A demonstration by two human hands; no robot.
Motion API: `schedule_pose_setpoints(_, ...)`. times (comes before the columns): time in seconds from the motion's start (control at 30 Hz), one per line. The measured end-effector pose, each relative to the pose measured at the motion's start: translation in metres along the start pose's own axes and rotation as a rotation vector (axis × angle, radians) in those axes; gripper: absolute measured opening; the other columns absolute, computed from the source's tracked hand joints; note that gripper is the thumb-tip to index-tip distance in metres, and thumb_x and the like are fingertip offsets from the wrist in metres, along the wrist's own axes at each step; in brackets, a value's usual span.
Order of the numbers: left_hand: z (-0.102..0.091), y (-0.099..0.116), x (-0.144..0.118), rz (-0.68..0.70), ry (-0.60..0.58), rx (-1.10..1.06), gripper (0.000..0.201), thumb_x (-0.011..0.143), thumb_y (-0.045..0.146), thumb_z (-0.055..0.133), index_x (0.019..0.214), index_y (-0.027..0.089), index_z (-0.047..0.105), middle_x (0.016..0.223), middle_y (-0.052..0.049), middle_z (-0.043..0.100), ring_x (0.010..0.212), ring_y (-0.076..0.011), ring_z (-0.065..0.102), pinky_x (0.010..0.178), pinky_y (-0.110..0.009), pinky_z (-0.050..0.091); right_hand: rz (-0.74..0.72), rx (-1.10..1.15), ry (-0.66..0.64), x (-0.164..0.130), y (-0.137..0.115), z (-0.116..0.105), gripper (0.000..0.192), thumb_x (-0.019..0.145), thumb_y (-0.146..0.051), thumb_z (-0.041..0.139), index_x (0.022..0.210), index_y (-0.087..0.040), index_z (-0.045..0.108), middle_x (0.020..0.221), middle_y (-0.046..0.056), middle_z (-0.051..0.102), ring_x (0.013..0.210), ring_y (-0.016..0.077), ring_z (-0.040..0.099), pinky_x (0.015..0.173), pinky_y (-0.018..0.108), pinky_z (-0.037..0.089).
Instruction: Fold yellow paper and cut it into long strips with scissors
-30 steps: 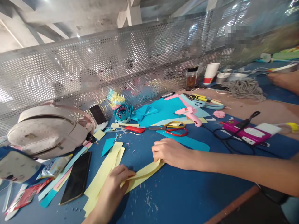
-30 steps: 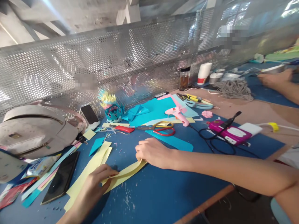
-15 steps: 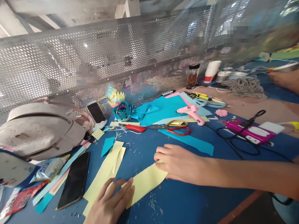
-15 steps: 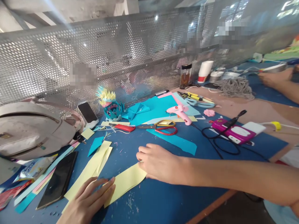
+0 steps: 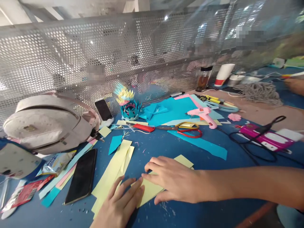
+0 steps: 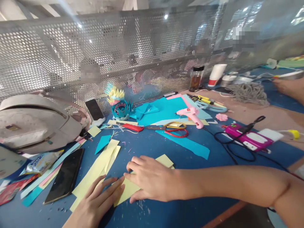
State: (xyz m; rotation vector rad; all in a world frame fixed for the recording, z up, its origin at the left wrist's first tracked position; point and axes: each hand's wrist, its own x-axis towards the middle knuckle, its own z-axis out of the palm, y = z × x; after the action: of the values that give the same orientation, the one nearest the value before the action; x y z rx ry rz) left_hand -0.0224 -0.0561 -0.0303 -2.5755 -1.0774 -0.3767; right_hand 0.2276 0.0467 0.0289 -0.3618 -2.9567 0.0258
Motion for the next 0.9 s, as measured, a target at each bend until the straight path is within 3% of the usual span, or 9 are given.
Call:
schedule_pose_setpoints(0.37,0.0,0.002,0.001,-0.039,0.036,-0.01,0.049,0.107,0.024,0.02,0.134,0.021,0.061,0.148,0.001,0.053,0.131,-0.021,0.049,0.123,-0.044,0.018,0.275,-0.132,0.192,-0.027,-0.015,0.011,0.062,0.074,-0.058,0.077,0.122,-0.02,0.064,0.116,0.005,0.069,0.106,0.0264,0.058,0.089,0.041,0.046)
schedule_pose_setpoints(0.6,0.003,0.001,0.001,-0.039,0.067,-0.03,0.05,0.107,0.028,0.02,0.133,0.021,0.061,0.148,0.002,0.054,0.13,-0.0215,0.049,0.123,-0.044,0.015,0.416,-0.101,0.164,-0.036,-0.009,0.006,0.042,0.084,-0.047,0.073,0.117,-0.022,0.067,0.116,0.006,0.071,0.107,0.0279,0.062,0.089,0.045,0.051)
schedule_pose_setpoints(0.7,0.004,0.001,0.001,-0.038,0.072,-0.032,0.05,0.107,0.029,0.02,0.131,0.021,0.063,0.145,0.0,0.056,0.129,-0.0211,0.051,0.121,-0.043,0.022,0.387,-0.026,0.1,-0.036,-0.013,0.007,0.048,0.088,-0.041,0.069,0.13,-0.021,0.06,0.129,0.006,0.066,0.116,0.0274,0.06,0.097,0.046,0.05)
schedule_pose_setpoints(0.8,0.003,0.002,0.002,-0.041,0.071,-0.041,0.048,0.107,0.025,0.022,0.132,0.02,0.063,0.14,-0.003,0.061,0.127,-0.021,0.053,0.119,-0.043,0.03,0.292,0.038,0.001,-0.037,-0.019,0.009,0.064,0.087,-0.037,0.071,0.143,-0.014,0.049,0.147,0.011,0.051,0.131,0.0266,0.052,0.106,0.044,0.046)
schedule_pose_setpoints(0.9,-0.003,0.003,0.007,-0.051,0.063,-0.049,0.045,0.103,0.016,0.027,0.128,0.018,0.064,0.137,-0.005,0.063,0.126,-0.0222,0.055,0.116,-0.045,0.035,0.277,0.077,-0.018,-0.041,-0.022,0.016,0.071,0.087,-0.035,0.071,0.147,-0.012,0.042,0.153,0.013,0.042,0.137,0.0257,0.046,0.112,0.041,0.043)
